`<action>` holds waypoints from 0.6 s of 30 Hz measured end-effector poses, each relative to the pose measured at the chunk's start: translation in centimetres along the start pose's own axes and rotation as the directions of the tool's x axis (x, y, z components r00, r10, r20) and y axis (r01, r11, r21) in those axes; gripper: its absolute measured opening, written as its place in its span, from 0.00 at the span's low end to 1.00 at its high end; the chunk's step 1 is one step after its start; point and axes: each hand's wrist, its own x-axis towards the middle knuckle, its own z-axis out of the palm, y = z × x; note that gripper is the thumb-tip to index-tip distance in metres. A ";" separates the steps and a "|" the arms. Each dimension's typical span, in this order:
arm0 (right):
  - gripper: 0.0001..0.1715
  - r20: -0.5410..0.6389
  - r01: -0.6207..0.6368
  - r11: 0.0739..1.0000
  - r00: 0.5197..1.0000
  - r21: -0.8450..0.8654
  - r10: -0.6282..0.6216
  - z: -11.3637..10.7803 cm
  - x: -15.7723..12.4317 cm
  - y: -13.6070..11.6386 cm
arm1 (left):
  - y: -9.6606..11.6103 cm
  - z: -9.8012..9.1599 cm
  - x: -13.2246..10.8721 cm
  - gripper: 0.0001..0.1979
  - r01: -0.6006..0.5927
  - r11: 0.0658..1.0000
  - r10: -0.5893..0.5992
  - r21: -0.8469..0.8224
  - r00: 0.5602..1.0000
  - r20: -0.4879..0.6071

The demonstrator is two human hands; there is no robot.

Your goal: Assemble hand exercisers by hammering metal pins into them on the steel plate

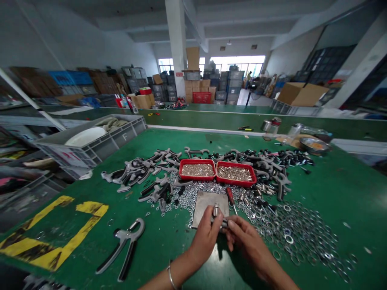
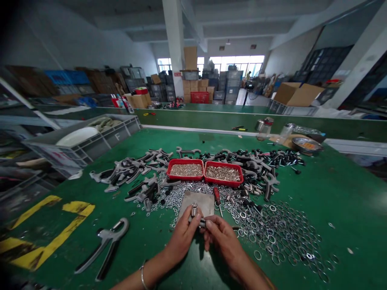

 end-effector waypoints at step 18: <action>0.22 0.268 0.336 0.223 0.919 -0.915 -0.288 -6.4 0.7 -0.2 | -0.3 -0.8 1.2 0.20 0.177 0.976 -0.184 -0.126 0.982 -0.043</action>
